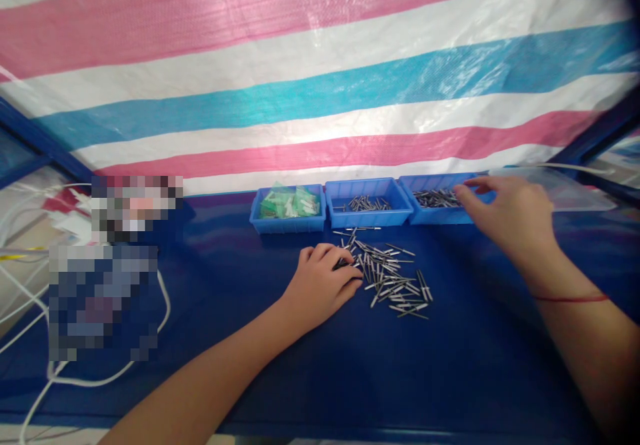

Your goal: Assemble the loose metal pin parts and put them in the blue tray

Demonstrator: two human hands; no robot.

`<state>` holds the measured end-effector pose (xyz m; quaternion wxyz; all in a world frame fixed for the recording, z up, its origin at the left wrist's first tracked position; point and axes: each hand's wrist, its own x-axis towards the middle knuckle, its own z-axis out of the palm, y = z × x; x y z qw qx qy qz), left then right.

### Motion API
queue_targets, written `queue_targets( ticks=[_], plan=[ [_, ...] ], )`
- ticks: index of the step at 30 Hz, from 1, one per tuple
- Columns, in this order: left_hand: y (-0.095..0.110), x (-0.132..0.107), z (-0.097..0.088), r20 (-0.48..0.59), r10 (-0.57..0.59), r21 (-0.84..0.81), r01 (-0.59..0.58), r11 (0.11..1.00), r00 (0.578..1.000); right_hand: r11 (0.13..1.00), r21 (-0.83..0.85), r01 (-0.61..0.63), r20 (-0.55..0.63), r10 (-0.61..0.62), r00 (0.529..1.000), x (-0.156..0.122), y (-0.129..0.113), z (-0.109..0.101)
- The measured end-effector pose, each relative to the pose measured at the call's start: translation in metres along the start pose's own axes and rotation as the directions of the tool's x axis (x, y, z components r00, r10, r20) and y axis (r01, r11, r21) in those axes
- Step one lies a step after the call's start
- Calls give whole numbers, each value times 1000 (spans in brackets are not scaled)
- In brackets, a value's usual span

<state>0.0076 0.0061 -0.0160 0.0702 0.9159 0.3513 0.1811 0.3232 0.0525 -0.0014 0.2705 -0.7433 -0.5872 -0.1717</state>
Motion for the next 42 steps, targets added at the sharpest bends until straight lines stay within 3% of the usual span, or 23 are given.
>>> queue_targets(
  ticks=[5, 8, 13, 15, 23, 27, 34, 38, 42],
  plan=[
    [1, 1, -1, 1, 15, 48, -15, 999, 1000, 980, 138, 144, -86, -133, 987, -8, -22, -1],
    [2, 1, -2, 2, 19, 39, -19, 999, 1000, 906, 317, 278, -55, -276, 960, -22, -49, -12],
    [3, 1, -1, 29, 65, 11, -65, 998, 997, 726, 552, 410, 53, -522, 851, -43, -81, -24],
    [4, 1, 0, 36, 73, 13, -73, 997, 997, 700, 586, 409, 82, -553, 829, -47, -86, -25],
    [10, 5, 5, 35, 59, 61, -61, 996, 998, 683, 617, 391, 121, -573, 811, -51, -90, -22],
    [10, 5, 5, 3, 39, 109, -39, 993, 999, 659, 671, 340, 172, -584, 793, -54, -93, -25],
    [10, 6, -2, -55, -219, -97, 213, 972, 974, 565, 822, 71, 310, -549, 776, -62, -103, -30],
    [11, 5, -2, -60, -246, -196, 230, 953, 967, 528, 849, -37, 336, -484, 808, -68, -107, -25],
    [11, 5, -1, -93, -282, -267, 249, 931, 955, 413, 889, -197, 366, -385, 847, -72, -111, -21]
  ],
)
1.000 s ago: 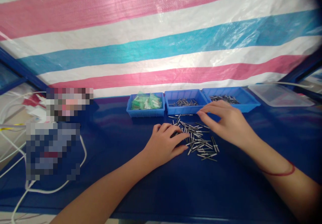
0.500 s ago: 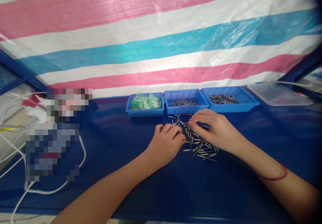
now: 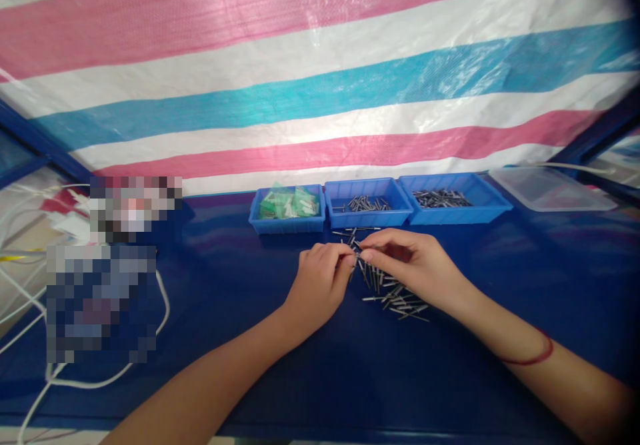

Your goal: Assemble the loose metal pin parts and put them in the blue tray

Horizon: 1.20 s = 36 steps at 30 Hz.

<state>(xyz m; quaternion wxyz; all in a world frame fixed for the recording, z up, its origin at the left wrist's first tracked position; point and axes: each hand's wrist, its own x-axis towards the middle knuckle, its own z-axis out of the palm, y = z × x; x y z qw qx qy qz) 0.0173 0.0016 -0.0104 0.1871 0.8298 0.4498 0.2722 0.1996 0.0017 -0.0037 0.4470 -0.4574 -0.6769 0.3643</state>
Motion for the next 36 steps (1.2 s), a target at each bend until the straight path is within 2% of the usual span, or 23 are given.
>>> queue_targets(
  ticks=[3, 8, 13, 20, 24, 27, 29, 31, 34, 35, 36],
  plan=[
    [-1, 0, 0, -21, 8, -50, -9, 999, 1000, 998, 64, -17, -3, 17, 1000, 0, -1, 2],
    [-2, 2, -2, -26, 64, -94, -66, 993, 998, 997, 44, 59, 24, -60, 998, 0, -1, 2],
    [-1, 3, -1, -59, 28, -133, -36, 990, 998, 999, 49, 15, -28, -14, 1000, -3, 1, 5],
    [-3, 4, -2, -81, 54, -163, -66, 984, 995, 989, -18, 144, 35, -143, 989, -3, -6, 2],
    [-3, 5, -6, -119, 68, -156, -86, 984, 991, 969, -140, 205, 89, -194, 977, -2, -7, -2],
    [-3, 4, -8, -101, 72, -117, -84, 990, 992, 947, -221, 234, 139, -207, 969, 2, -4, -6],
    [-4, 3, -8, -57, 90, -60, -93, 994, 994, 948, -272, 166, 48, -159, 986, 6, 0, -14],
    [-5, 1, -7, 8, 122, 24, -122, 992, 993, 937, -347, 34, -148, -90, 985, 11, 8, -31],
    [-6, -2, -6, 118, 178, 135, -193, 972, 977, 844, -498, -201, -449, -53, 892, 18, 23, -68],
    [-7, -3, -5, 145, 196, 155, -218, 964, 970, 778, -565, -276, -506, -62, 861, 19, 28, -81],
    [-7, -3, -5, 162, 213, 168, -240, 956, 963, 696, -638, -328, -512, -65, 857, 20, 34, -94]
  ],
)
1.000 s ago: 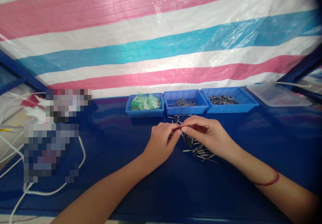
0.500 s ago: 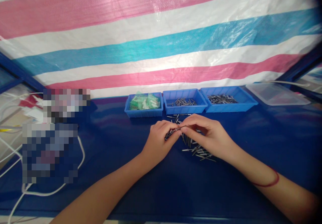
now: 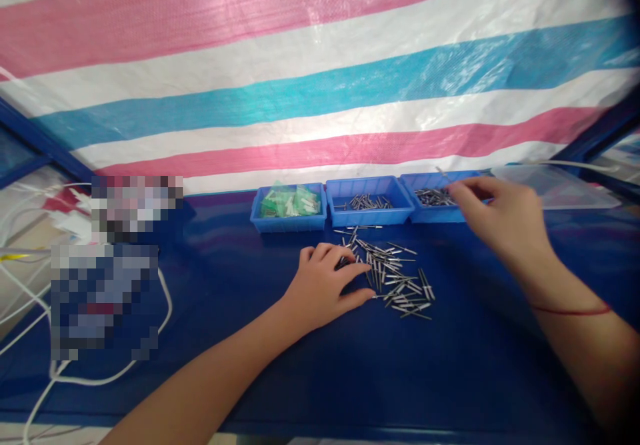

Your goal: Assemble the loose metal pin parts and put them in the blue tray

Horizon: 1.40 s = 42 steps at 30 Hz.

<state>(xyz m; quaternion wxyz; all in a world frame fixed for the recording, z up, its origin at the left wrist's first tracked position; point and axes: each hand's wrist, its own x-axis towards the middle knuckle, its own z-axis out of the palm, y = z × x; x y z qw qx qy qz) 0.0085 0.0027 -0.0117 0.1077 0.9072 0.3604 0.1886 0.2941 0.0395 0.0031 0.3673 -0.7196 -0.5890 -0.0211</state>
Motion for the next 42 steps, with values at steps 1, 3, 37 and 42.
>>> queue_targets(
  ticks=[1, 3, 37, 42],
  plan=[
    [0, 0, 1, 5, 18, 10, -18, 1000, 1000, 993, -114, -19, -20, 17, 1000, 6, 11, -2],
    [0, 0, 2, -3, 41, 23, -41, 999, 999, 945, -314, -90, -40, 81, 996, 15, 27, -4],
    [4, 7, 0, -140, -236, -318, 182, 930, 962, 733, 674, 94, 329, -412, 850, -66, -80, 15],
    [4, 8, 1, -124, -233, -319, 183, 930, 965, 696, 671, 254, 271, -550, 790, -64, -82, 8]
  ],
)
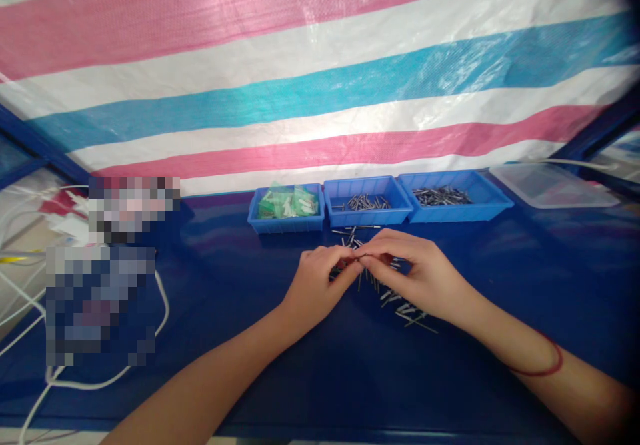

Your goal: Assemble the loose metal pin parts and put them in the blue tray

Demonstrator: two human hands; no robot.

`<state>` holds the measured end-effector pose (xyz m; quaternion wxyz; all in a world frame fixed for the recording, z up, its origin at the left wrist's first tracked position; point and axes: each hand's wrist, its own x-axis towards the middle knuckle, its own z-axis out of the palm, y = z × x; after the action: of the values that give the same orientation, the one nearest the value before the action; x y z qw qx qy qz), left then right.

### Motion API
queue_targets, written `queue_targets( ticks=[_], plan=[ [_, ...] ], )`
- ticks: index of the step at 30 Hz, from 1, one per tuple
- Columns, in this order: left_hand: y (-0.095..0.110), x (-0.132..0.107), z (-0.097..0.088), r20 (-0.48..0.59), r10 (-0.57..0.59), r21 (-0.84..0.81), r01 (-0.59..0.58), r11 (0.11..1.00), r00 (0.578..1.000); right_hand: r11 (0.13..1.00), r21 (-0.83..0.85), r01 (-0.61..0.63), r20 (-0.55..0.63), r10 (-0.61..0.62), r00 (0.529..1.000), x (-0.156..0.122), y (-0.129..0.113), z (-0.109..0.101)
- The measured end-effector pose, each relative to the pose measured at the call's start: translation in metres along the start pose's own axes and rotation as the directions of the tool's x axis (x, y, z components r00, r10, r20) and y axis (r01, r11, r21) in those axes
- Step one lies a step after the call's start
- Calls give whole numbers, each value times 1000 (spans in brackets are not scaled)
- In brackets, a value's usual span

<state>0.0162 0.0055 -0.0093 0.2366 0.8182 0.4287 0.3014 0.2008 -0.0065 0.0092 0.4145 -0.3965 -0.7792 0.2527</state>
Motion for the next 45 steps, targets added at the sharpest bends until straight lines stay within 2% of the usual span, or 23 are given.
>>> queue_targets(
  ticks=[4, 7, 10, 12, 14, 16, 17, 19, 21, 23, 27, 30, 33, 36, 41, 45],
  plan=[
    [-1, 0, -2, -72, -38, -53, 34, 998, 997, 998, -48, 46, -13, -47, 999, 0, 0, -1],
    [-1, 0, -4, -99, -40, -47, 35, 998, 994, 974, -204, 100, -7, -103, 995, 1, 4, -4],
    [-1, -1, -4, -61, -16, 15, 17, 1000, 998, 929, -349, 120, 0, -128, 992, 4, 12, -14],
    [-1, -2, -4, 1, 32, 90, -32, 995, 999, 904, -424, 51, -92, -99, 991, 6, 20, -28],
    [-1, -4, -4, 81, 89, 176, -102, 979, 993, 855, -511, -92, -256, -49, 965, 8, 32, -47],
    [-1, -6, -4, 151, 133, 242, -167, 956, 980, 747, -596, -296, -441, 4, 898, 7, 49, -68],
    [-1, -6, -3, 176, 149, 263, -193, 945, 973, 674, -632, -383, -481, 47, 875, 6, 58, -79],
    [-2, -7, -2, 206, 175, 288, -230, 929, 963, 472, -681, -560, -582, 114, 805, 2, 77, -97],
    [-3, -7, -1, 218, 188, 303, -250, 920, 958, 317, -723, -614, -575, 217, 789, -2, 92, -107],
    [-3, -6, 0, 224, 190, 319, -256, 913, 956, 266, -759, -595, -543, 245, 803, -5, 101, -110],
    [-4, -5, 1, 212, 199, 363, -267, 893, 957, 283, -770, -572, -549, 164, 820, -3, 95, -100],
    [-6, -5, 0, 180, 207, 409, -265, 873, 961, 384, -765, -518, -520, 108, 848, 2, 80, -87],
    [-8, -5, -1, 173, 203, 440, -260, 860, 964, 535, -739, -410, -440, 77, 894, 5, 65, -71],
    [-7, -3, -2, 174, 211, 464, -269, 844, 962, 644, -712, -282, -332, 46, 942, 7, 52, -54],
    [-9, -2, -2, 179, 231, 522, -291, 802, 956, 763, -642, -73, -126, -11, 992, 8, 35, -31],
    [-11, -1, -2, 220, 241, 586, -326, 742, 945, 809, -587, -16, -69, -31, 997, 6, 28, -21]
  ],
)
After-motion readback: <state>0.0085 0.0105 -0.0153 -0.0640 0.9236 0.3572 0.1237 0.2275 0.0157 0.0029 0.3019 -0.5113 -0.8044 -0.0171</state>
